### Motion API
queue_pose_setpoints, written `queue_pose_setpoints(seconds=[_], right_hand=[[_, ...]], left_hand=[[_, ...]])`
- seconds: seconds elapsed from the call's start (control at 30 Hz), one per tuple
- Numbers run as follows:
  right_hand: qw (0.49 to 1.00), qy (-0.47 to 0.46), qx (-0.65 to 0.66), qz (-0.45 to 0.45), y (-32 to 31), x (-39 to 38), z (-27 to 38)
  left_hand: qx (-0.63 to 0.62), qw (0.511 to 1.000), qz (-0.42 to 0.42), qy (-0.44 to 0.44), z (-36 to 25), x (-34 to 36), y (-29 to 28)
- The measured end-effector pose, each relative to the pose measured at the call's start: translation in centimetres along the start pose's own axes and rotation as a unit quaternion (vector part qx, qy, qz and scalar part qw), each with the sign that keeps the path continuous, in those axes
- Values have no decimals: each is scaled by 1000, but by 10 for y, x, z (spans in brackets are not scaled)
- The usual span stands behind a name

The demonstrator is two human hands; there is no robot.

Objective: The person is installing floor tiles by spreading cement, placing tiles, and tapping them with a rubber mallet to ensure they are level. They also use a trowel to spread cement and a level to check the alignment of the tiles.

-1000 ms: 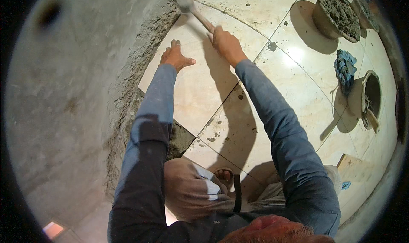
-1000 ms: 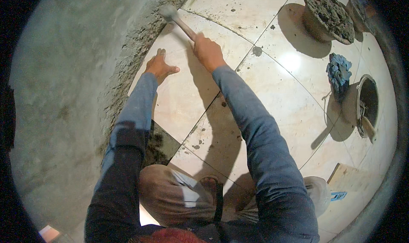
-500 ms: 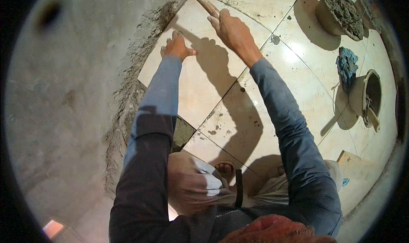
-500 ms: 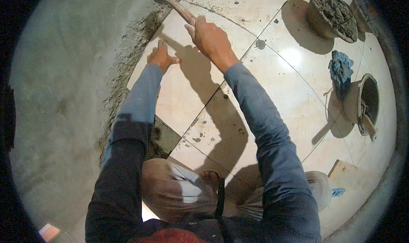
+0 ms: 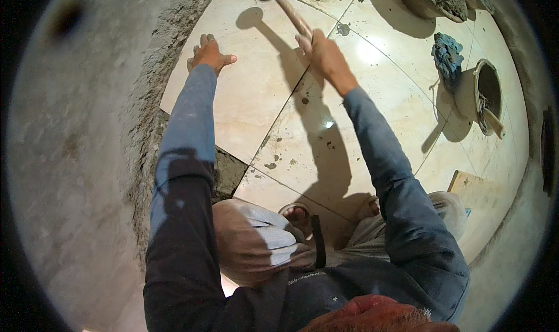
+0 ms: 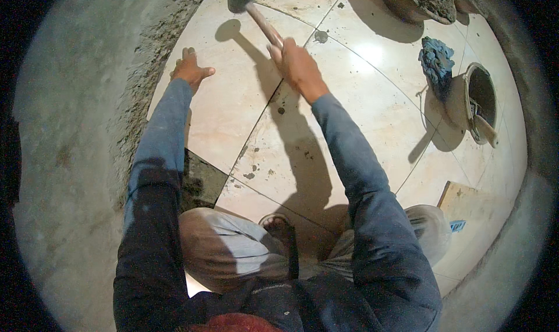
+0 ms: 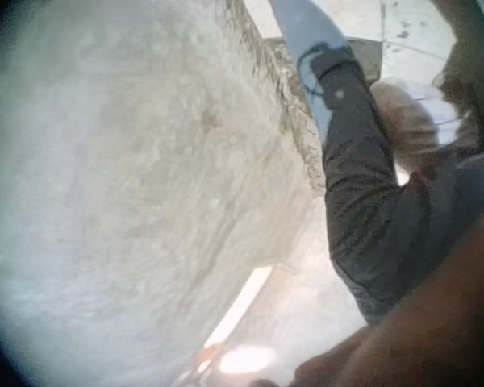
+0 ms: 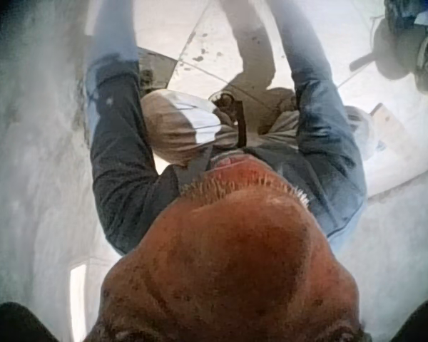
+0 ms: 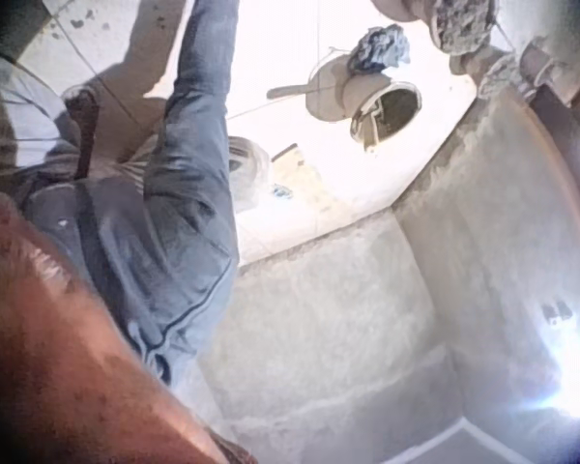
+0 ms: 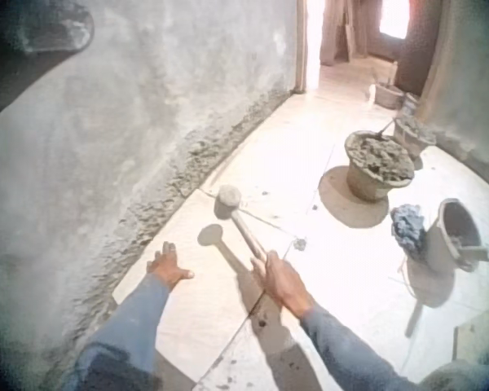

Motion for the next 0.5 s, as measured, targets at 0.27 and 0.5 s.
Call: queue_pose_setpoints(seconds=[0.27,0.5], right_hand=[[998,15,-44,-52,1,-38,-84],[997,2,20,-74,-45,-86,-8]], left_hand=[[-21,997,-56,46,4,6,19],[-18,960,-232,154,30,-76,110]])
Point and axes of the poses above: each hand's wrist, its own x-axis towards the middle knuckle, its own y-axis out of the palm, z = x × y, the point moved 4 cm from there along x, towards the middle knuckle, and after that the axes turned 11 degrees about -x, right-handed, at the moved point
